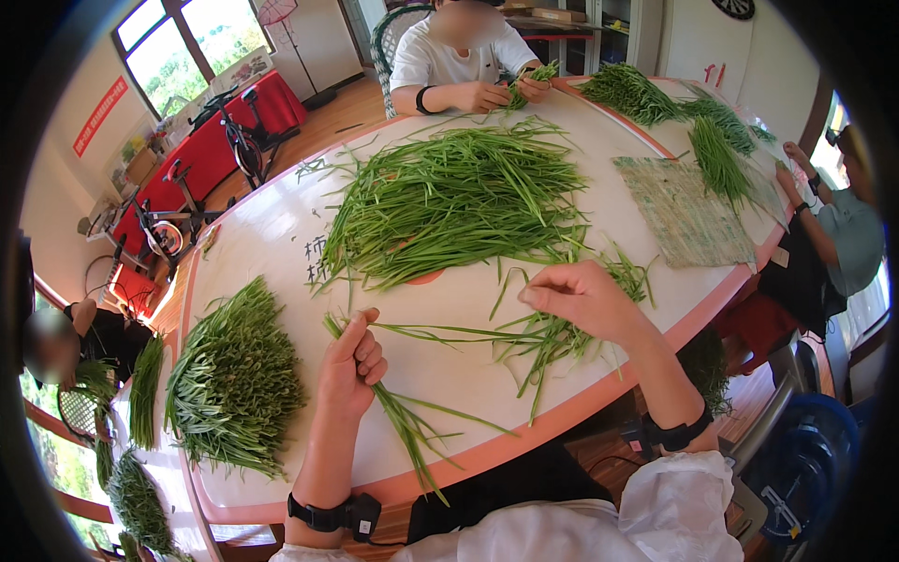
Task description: The person sorts a large pile of chives by hand on a table, picking through individual stalks and grouping them together.
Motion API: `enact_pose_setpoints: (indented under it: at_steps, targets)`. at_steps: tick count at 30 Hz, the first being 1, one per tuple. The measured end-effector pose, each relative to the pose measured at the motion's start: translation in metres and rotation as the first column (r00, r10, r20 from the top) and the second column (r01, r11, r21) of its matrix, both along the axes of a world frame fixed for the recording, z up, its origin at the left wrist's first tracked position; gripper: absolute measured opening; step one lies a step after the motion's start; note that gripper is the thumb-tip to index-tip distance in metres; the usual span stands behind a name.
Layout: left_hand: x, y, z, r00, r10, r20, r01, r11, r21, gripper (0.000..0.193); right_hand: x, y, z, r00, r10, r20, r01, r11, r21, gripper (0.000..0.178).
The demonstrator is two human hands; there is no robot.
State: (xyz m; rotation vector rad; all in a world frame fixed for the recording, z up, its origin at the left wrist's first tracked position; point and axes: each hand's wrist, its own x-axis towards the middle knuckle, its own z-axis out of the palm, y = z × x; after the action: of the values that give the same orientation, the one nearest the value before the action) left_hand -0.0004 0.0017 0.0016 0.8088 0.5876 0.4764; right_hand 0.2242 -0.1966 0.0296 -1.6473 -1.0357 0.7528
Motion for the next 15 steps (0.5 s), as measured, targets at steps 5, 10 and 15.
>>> enact_pose_setpoints:
  at_steps: [5,10,15]
  targets:
    - [0.002,-0.001,0.001,1.000,-0.018,-0.013,0.019,0.999,0.034,0.027,-0.048,0.043,-0.014,0.934,0.142,0.328,-0.173,0.983,0.065,0.020]
    - [0.001,-0.003,0.003,0.999,-0.033,-0.007,0.033,0.999,0.036,0.025,-0.064,0.064,-0.013,0.896,0.155,0.416,-0.182,0.983,0.026,0.017]
    - [0.001,-0.003,0.002,0.999,-0.026,-0.023,0.028,0.998,0.053,0.028,-0.063,0.062,-0.011,0.958,0.119,0.260,-0.116,0.993,-0.027,0.017]
